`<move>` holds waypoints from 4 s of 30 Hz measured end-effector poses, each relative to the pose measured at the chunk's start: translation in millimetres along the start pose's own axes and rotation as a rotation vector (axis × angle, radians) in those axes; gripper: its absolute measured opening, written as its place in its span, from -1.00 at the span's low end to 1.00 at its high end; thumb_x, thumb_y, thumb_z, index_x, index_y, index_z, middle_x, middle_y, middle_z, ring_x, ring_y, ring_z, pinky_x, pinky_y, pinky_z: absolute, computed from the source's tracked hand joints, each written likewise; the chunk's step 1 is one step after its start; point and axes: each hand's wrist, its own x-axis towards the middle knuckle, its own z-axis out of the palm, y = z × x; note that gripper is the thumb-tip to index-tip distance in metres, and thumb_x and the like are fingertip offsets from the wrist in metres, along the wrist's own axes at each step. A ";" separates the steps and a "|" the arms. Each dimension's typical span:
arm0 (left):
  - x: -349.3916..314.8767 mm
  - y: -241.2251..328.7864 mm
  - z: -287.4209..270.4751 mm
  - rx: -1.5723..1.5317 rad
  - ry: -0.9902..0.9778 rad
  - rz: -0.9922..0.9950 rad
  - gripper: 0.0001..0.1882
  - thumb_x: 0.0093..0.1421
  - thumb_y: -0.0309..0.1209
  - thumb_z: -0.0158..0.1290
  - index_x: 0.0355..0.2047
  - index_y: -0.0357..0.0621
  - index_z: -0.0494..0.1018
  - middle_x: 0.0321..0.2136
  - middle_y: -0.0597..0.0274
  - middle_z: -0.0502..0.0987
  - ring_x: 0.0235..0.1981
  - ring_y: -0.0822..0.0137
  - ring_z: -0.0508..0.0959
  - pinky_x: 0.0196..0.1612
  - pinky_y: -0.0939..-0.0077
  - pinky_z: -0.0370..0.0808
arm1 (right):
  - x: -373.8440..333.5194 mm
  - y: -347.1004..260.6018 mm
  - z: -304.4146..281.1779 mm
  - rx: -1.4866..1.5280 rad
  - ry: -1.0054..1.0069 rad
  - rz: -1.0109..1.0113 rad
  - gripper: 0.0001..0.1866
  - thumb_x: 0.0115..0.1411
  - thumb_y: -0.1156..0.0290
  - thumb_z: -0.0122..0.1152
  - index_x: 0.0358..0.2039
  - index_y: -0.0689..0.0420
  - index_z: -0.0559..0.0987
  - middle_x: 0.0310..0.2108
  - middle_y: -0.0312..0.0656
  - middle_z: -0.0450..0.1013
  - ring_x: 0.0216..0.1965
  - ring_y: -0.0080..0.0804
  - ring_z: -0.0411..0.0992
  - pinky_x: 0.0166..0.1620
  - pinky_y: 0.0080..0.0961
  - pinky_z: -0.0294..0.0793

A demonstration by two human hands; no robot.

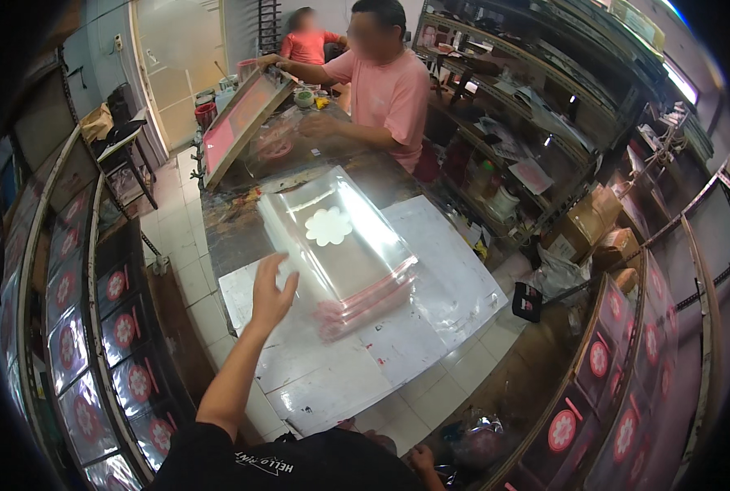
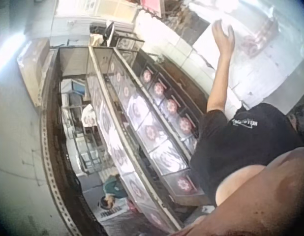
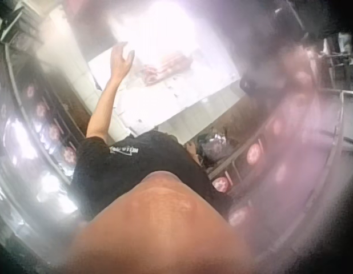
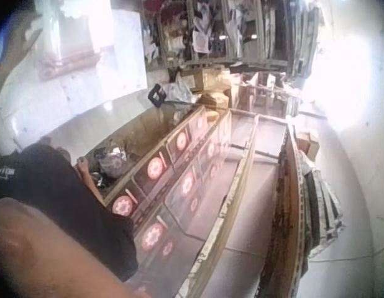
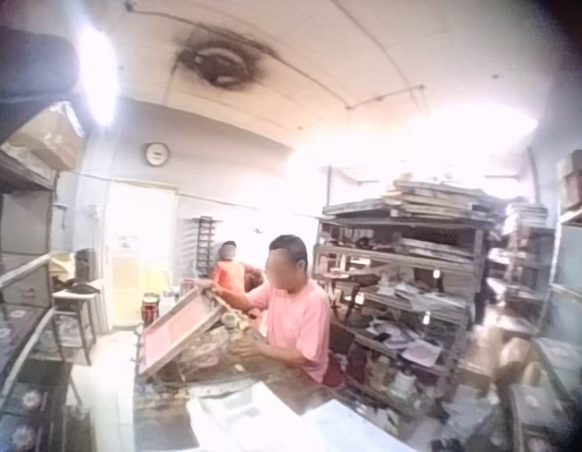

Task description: The person repeatedly picks up clear plastic sheets with pink flower designs from a table and places them into a multi-tiered display rack. Another person in a pink shirt works at a nearby table with similar materials.

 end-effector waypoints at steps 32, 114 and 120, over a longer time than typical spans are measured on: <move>-113.3 228.9 153.7 0.304 -0.919 0.872 -0.49 0.14 -0.37 0.00 0.07 -0.41 0.41 -0.23 0.13 0.44 -0.23 0.23 0.45 -0.22 0.26 0.33 | -115.2 -219.7 -85.7 1.206 -0.129 -0.884 -0.28 0.38 0.37 0.08 0.44 0.20 0.01 0.48 -0.10 -0.10 0.44 -0.17 0.03 0.39 -0.20 0.07; -483.7 -22.1 115.1 0.192 -2.112 -0.006 -0.59 0.22 -0.31 0.09 -0.01 -0.38 0.44 -0.25 -0.22 0.49 -0.21 -0.18 0.53 -0.11 0.04 0.46 | -368.8 568.8 -204.1 -0.171 1.555 1.019 -0.57 0.14 0.52 0.12 0.07 0.18 0.52 0.02 -0.03 0.50 0.02 -0.12 0.47 0.08 -0.30 0.43; -485.6 -18.3 113.6 0.197 -2.109 -0.059 -0.58 0.23 -0.33 0.08 0.01 -0.40 0.43 -0.23 -0.20 0.49 -0.20 -0.13 0.52 -0.09 0.08 0.46 | -338.8 521.1 -176.7 -0.515 1.392 0.889 -0.65 0.14 0.49 0.11 -0.03 0.18 0.59 -0.01 0.00 0.51 0.09 -0.04 0.41 0.19 -0.23 0.34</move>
